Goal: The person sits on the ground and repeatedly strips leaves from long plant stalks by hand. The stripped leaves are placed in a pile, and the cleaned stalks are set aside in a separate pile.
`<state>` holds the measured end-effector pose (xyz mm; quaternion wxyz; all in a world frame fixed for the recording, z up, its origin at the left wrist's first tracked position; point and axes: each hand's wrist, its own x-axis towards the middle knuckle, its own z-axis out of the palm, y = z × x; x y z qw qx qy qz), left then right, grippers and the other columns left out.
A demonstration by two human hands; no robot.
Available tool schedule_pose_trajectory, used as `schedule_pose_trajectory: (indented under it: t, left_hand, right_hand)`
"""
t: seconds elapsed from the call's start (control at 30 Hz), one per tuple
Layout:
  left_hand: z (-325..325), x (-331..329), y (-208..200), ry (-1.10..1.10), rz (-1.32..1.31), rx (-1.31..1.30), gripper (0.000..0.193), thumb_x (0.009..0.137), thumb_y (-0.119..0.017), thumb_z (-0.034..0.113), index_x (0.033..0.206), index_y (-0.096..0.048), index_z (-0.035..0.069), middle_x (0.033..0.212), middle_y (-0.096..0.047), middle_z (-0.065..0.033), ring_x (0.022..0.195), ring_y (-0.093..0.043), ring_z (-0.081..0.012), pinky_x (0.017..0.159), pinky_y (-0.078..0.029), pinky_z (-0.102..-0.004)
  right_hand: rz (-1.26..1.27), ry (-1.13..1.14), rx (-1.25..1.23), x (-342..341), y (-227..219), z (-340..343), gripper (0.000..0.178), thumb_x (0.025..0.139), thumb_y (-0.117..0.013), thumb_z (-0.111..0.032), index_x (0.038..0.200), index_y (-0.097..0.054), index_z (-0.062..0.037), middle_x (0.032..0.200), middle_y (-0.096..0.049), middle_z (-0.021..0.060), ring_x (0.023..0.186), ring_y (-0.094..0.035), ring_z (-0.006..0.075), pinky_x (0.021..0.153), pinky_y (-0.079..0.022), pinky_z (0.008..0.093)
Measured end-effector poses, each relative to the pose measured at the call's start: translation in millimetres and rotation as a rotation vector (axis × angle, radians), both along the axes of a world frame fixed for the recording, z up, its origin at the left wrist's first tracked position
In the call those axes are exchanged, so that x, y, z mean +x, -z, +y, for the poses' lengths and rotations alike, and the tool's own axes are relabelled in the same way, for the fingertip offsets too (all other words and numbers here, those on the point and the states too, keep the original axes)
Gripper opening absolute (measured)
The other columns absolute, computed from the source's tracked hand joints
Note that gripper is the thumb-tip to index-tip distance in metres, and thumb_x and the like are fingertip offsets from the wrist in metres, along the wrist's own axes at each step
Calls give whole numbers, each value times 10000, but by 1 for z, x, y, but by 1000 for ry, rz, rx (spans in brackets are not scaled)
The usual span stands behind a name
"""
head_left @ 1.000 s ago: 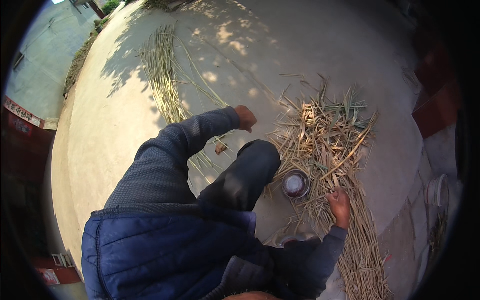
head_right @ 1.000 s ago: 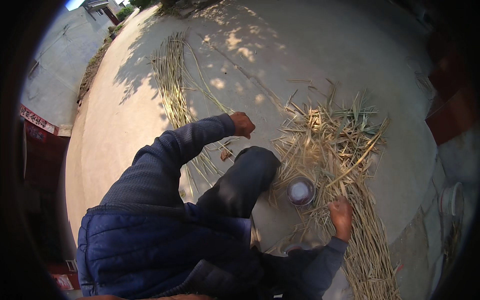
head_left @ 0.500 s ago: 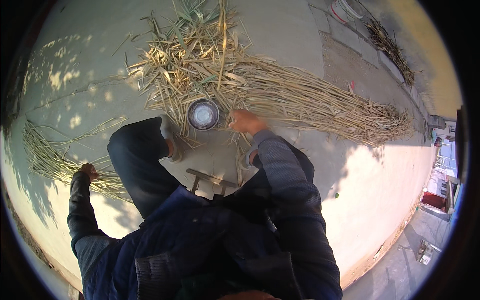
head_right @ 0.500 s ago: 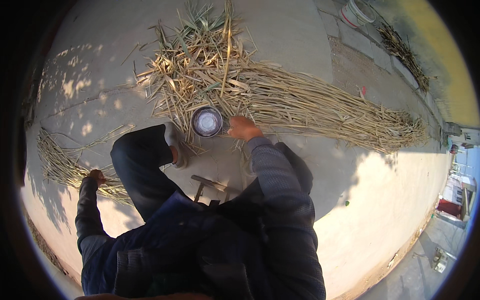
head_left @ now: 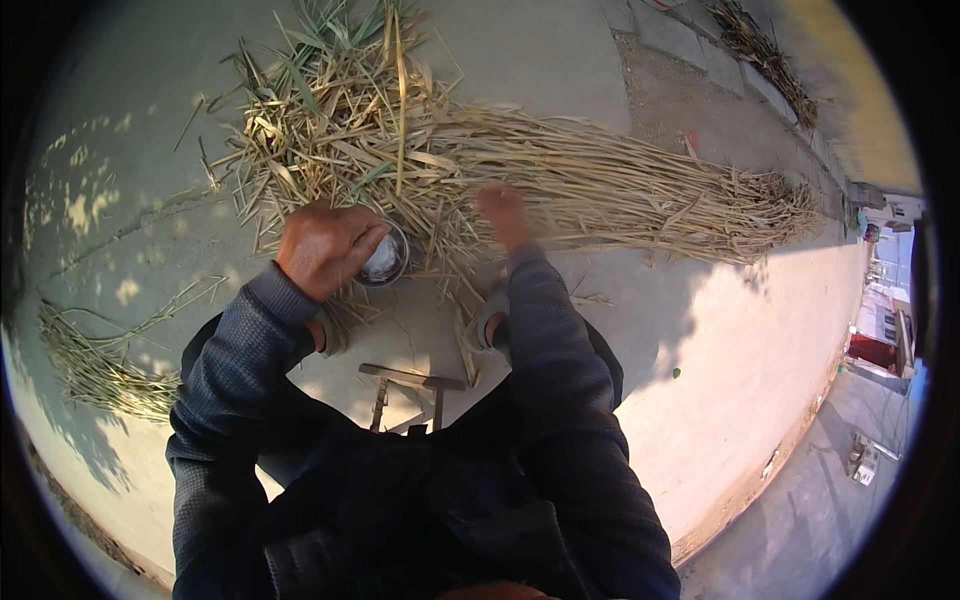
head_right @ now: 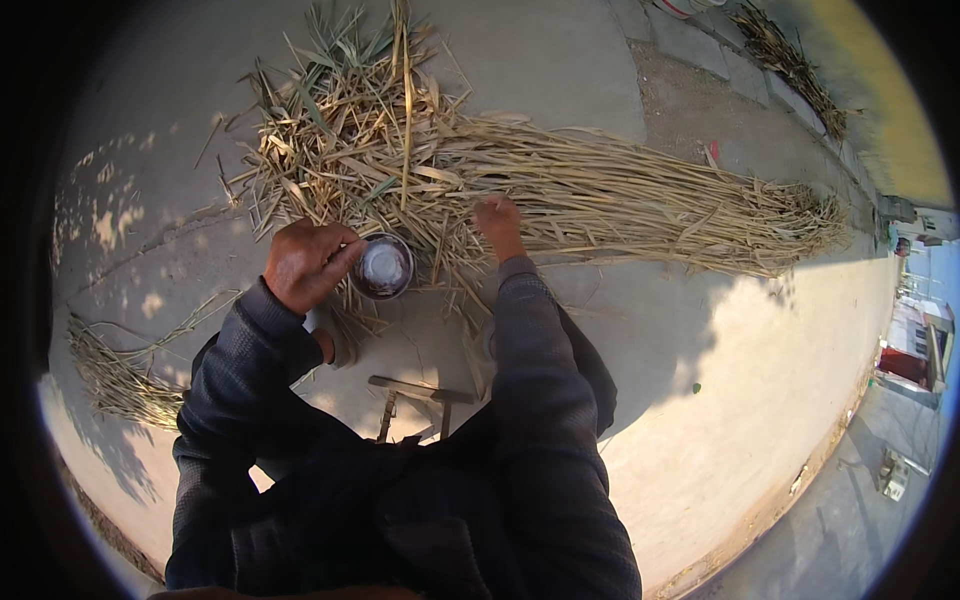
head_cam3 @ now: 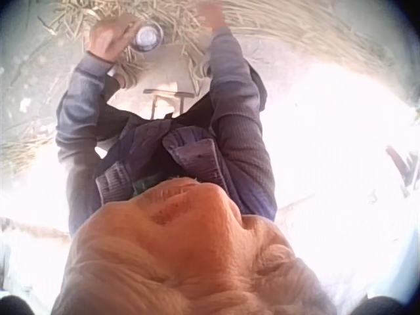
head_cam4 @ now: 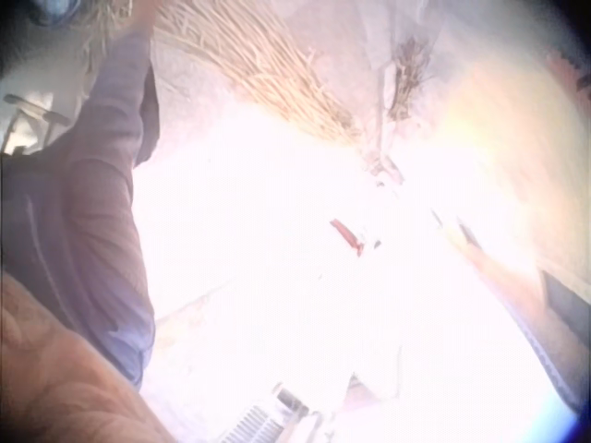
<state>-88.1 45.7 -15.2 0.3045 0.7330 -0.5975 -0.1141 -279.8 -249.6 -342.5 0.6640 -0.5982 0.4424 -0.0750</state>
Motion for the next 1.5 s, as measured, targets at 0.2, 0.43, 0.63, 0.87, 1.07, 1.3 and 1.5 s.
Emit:
schedule_pose_trajectory:
  t: [0.2, 0.43, 0.63, 0.87, 1.07, 1.3, 1.5]
  left_hand:
    - [0, -1, 45, 235, -302, 202, 214, 738, -695, 182, 898, -639, 51, 758, -616, -96, 750, -621, -285, 747, -450, -403]
    - [-2, -7, 47, 253, -290, 252, 130, 740, -641, 145, 824, -571, 74, 740, -577, -92, 744, -597, -267, 738, -461, -403]
    - [3, 1, 41, 268, -247, 336, 179, 733, -649, 205, 834, -592, 70, 777, -592, -116, 792, -605, -304, 785, -464, -430]
    - [-1, 14, 28, 55, -276, 313, 247, 819, -733, 204, 995, -664, 46, 909, -677, -165, 883, -634, -394, 816, -483, -489]
    - [-10, 24, -19, -223, 69, -145, 395, 882, -791, 228, 1169, -653, -5, 1044, -715, -169, 953, -695, -312, 821, -557, -417]
    - [-25, 13, -66, -221, -204, -406, 431, 874, -788, 256, 1206, -664, 11, 1072, -715, -156, 973, -673, -324, 884, -510, -436]
    - [-44, 21, -59, -99, -351, -229, 298, 829, -795, 280, 1032, -731, 72, 867, -701, -88, 837, -655, -301, 782, -456, -422]
  right_hand:
    - [-261, 206, 77, 27, 55, -37, 595, 989, -694, -144, 1491, -419, 16, 1309, -616, 194, 1140, -676, 337, 893, -626, 440]
    - [-289, 817, 588, 49, -30, -51, 155, 1038, -622, -159, 1134, -590, -41, 968, -657, 71, 849, -659, 184, 754, -572, 329]
    - [-320, 815, 485, 44, -76, -69, 117, 1040, -630, -182, 1029, -579, -77, 886, -615, 41, 790, -612, 150, 688, -553, 331]
    - [-930, 532, 480, 48, -243, -87, 83, 974, -680, -101, 1035, -639, -64, 998, -664, 65, 819, -610, 157, 761, -532, 329]
    - [-858, 387, 551, 46, -326, 8, 96, 946, -698, -68, 1020, -639, -85, 1014, -681, 50, 746, -588, 100, 749, -509, 296]
    - [-873, 306, 709, 56, -313, 103, 93, 973, -668, -54, 1049, -635, -96, 1127, -707, 81, 619, -502, 47, 630, -462, 254]
    - [-828, 257, 802, 76, -303, 119, 151, 962, -695, -50, 1098, -645, -90, 1146, -707, 73, 708, -547, 58, 671, -500, 235]
